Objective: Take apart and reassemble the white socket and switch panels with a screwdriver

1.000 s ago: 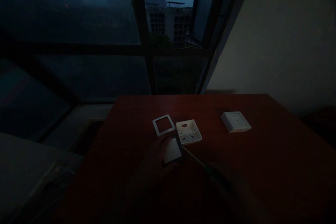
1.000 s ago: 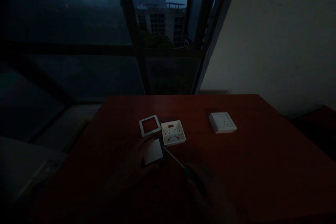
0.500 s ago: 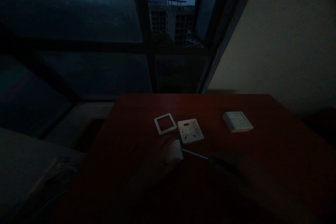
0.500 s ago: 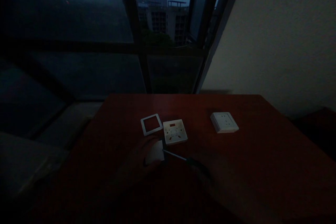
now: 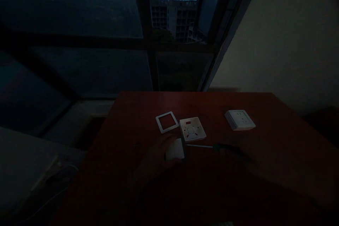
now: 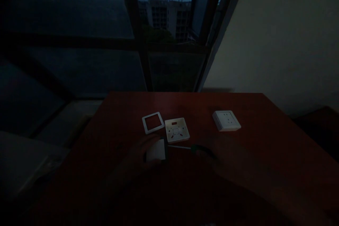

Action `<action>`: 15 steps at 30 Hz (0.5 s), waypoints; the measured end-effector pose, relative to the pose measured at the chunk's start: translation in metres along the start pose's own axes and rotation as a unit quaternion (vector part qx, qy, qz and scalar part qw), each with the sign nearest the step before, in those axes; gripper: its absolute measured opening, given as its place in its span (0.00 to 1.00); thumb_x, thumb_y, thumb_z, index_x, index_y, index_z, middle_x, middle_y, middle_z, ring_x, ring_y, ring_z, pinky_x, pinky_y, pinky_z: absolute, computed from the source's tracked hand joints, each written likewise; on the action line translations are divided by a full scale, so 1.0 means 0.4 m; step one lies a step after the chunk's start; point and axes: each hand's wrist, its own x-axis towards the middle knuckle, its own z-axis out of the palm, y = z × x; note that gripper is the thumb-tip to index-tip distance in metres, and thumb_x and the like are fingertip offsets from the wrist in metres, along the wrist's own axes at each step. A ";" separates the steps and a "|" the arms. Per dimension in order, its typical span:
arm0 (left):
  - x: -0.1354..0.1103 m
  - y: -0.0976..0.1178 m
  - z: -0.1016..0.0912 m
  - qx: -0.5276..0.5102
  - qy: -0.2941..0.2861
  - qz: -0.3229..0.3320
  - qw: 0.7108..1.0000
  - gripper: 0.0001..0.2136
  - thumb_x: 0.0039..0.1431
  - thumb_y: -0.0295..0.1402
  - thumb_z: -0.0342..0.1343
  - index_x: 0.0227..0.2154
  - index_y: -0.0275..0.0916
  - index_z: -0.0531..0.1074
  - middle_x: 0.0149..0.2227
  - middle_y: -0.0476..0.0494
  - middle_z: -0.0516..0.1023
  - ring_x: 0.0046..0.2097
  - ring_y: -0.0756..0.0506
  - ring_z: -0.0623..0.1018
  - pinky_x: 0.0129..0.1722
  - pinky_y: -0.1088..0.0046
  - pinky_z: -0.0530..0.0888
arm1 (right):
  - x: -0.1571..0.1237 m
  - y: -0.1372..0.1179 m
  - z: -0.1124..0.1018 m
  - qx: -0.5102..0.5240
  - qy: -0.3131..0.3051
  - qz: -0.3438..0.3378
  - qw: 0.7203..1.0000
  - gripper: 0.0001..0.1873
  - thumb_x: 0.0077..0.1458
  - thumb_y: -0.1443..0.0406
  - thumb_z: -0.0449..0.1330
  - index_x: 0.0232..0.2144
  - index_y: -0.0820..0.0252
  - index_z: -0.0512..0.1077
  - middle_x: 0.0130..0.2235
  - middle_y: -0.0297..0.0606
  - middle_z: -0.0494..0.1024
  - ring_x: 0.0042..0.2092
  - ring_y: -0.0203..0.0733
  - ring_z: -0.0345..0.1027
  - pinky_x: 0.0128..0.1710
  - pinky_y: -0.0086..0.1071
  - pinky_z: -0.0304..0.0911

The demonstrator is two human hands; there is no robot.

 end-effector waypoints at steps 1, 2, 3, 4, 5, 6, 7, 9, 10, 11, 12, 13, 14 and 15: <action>0.000 -0.001 0.000 0.000 0.000 0.002 1.000 0.32 0.50 0.36 0.65 0.58 0.44 0.62 0.61 0.41 0.64 0.61 0.38 0.65 0.59 0.57 0.65 | 0.003 -0.002 -0.004 -0.005 -0.005 -0.001 1.000 0.14 0.59 0.58 0.52 0.39 0.51 0.76 0.39 0.38 0.80 0.38 0.45 0.73 0.37 0.37 0.66; 0.000 -0.002 0.001 0.000 0.001 0.004 1.000 0.32 0.50 0.36 0.65 0.58 0.44 0.62 0.61 0.41 0.64 0.60 0.38 0.65 0.59 0.57 0.65 | 0.005 -0.004 -0.007 -0.008 -0.010 0.000 1.000 0.14 0.59 0.58 0.52 0.39 0.51 0.76 0.39 0.37 0.80 0.38 0.46 0.73 0.37 0.37 0.66; 0.000 -0.004 0.002 -0.001 0.002 0.007 1.000 0.32 0.50 0.36 0.65 0.58 0.44 0.62 0.61 0.41 0.64 0.60 0.38 0.65 0.59 0.57 0.66 | 0.008 -0.006 -0.008 -0.010 -0.017 0.001 1.000 0.14 0.59 0.59 0.52 0.38 0.51 0.76 0.39 0.37 0.80 0.38 0.46 0.73 0.37 0.37 0.66; 0.001 -0.005 0.003 -0.002 0.004 0.010 1.000 0.32 0.50 0.36 0.65 0.58 0.44 0.62 0.61 0.41 0.64 0.60 0.38 0.65 0.59 0.57 0.66 | 0.011 -0.007 -0.007 -0.010 -0.023 0.001 1.000 0.13 0.59 0.59 0.52 0.37 0.51 0.76 0.39 0.37 0.80 0.38 0.45 0.73 0.36 0.37 0.66; 0.001 -0.006 0.004 -0.002 0.005 0.014 1.000 0.32 0.50 0.36 0.65 0.58 0.44 0.61 0.61 0.40 0.64 0.60 0.38 0.65 0.59 0.57 0.65 | 0.014 -0.006 -0.005 -0.009 -0.028 -0.002 1.000 0.13 0.59 0.59 0.51 0.37 0.51 0.76 0.39 0.37 0.80 0.38 0.45 0.73 0.36 0.36 0.66; 0.001 -0.007 0.005 -0.002 0.006 0.016 1.000 0.32 0.50 0.36 0.65 0.59 0.44 0.61 0.61 0.40 0.63 0.60 0.38 0.65 0.59 0.57 0.65 | 0.017 -0.005 -0.002 -0.008 -0.032 -0.008 0.999 0.13 0.59 0.60 0.51 0.38 0.51 0.76 0.39 0.37 0.80 0.37 0.45 0.74 0.36 0.36 0.66; 0.002 -0.007 0.005 -0.002 0.006 0.016 1.000 0.32 0.50 0.36 0.65 0.59 0.43 0.61 0.61 0.40 0.63 0.60 0.38 0.65 0.59 0.57 0.65 | 0.020 -0.003 0.001 -0.007 -0.036 -0.015 0.999 0.13 0.59 0.61 0.51 0.38 0.51 0.76 0.38 0.37 0.80 0.37 0.44 0.74 0.35 0.36 0.66; 0.002 -0.005 0.004 -0.001 0.004 0.011 1.000 0.32 0.51 0.36 0.64 0.59 0.43 0.61 0.61 0.39 0.62 0.61 0.39 0.64 0.59 0.57 0.64 | 0.026 0.002 0.006 -0.004 -0.040 -0.029 0.999 0.13 0.59 0.62 0.51 0.40 0.51 0.76 0.38 0.37 0.80 0.36 0.43 0.74 0.36 0.35 0.65; 0.002 -0.003 0.003 0.000 0.000 0.008 1.000 0.32 0.51 0.36 0.64 0.59 0.42 0.61 0.61 0.39 0.62 0.61 0.39 0.64 0.59 0.57 0.64 | 0.029 0.004 0.007 -0.001 -0.043 -0.035 0.998 0.14 0.59 0.63 0.51 0.41 0.51 0.75 0.37 0.37 0.80 0.36 0.43 0.74 0.36 0.35 0.66; 0.002 -0.002 0.001 0.001 -0.003 0.006 1.000 0.32 0.51 0.36 0.64 0.58 0.42 0.61 0.61 0.39 0.62 0.61 0.38 0.64 0.60 0.57 0.64 | 0.031 0.005 0.006 0.003 -0.048 -0.039 0.998 0.14 0.59 0.63 0.51 0.42 0.51 0.75 0.37 0.36 0.80 0.35 0.42 0.74 0.35 0.34 0.65; 0.002 0.000 0.000 0.003 -0.005 0.005 1.000 0.32 0.51 0.36 0.65 0.58 0.42 0.62 0.61 0.39 0.62 0.61 0.38 0.64 0.60 0.57 0.64 | 0.033 0.005 0.005 0.005 -0.053 -0.044 0.998 0.14 0.60 0.63 0.51 0.43 0.51 0.75 0.37 0.36 0.80 0.35 0.41 0.74 0.35 0.33 0.65; 0.002 0.001 -0.001 0.004 -0.005 0.004 1.000 0.32 0.50 0.36 0.65 0.58 0.42 0.62 0.61 0.39 0.63 0.61 0.38 0.64 0.60 0.57 0.64 | 0.034 0.004 0.002 0.005 -0.057 -0.051 0.997 0.14 0.60 0.64 0.51 0.43 0.51 0.75 0.38 0.35 0.80 0.36 0.41 0.74 0.35 0.33 0.65; 0.001 0.001 -0.001 0.005 -0.006 0.004 1.000 0.32 0.50 0.37 0.65 0.58 0.42 0.62 0.61 0.40 0.62 0.61 0.38 0.64 0.60 0.57 0.64 | 0.035 0.003 -0.002 0.002 -0.061 -0.059 0.996 0.14 0.60 0.64 0.51 0.43 0.51 0.75 0.39 0.36 0.80 0.37 0.41 0.74 0.35 0.32 0.65; 0.001 0.001 -0.001 0.005 -0.005 0.005 1.000 0.32 0.50 0.37 0.65 0.58 0.43 0.61 0.61 0.40 0.62 0.61 0.38 0.64 0.60 0.58 0.64 | 0.036 0.001 -0.006 -0.007 -0.065 -0.065 0.996 0.14 0.60 0.64 0.51 0.43 0.51 0.75 0.41 0.36 0.80 0.39 0.42 0.74 0.36 0.33 0.65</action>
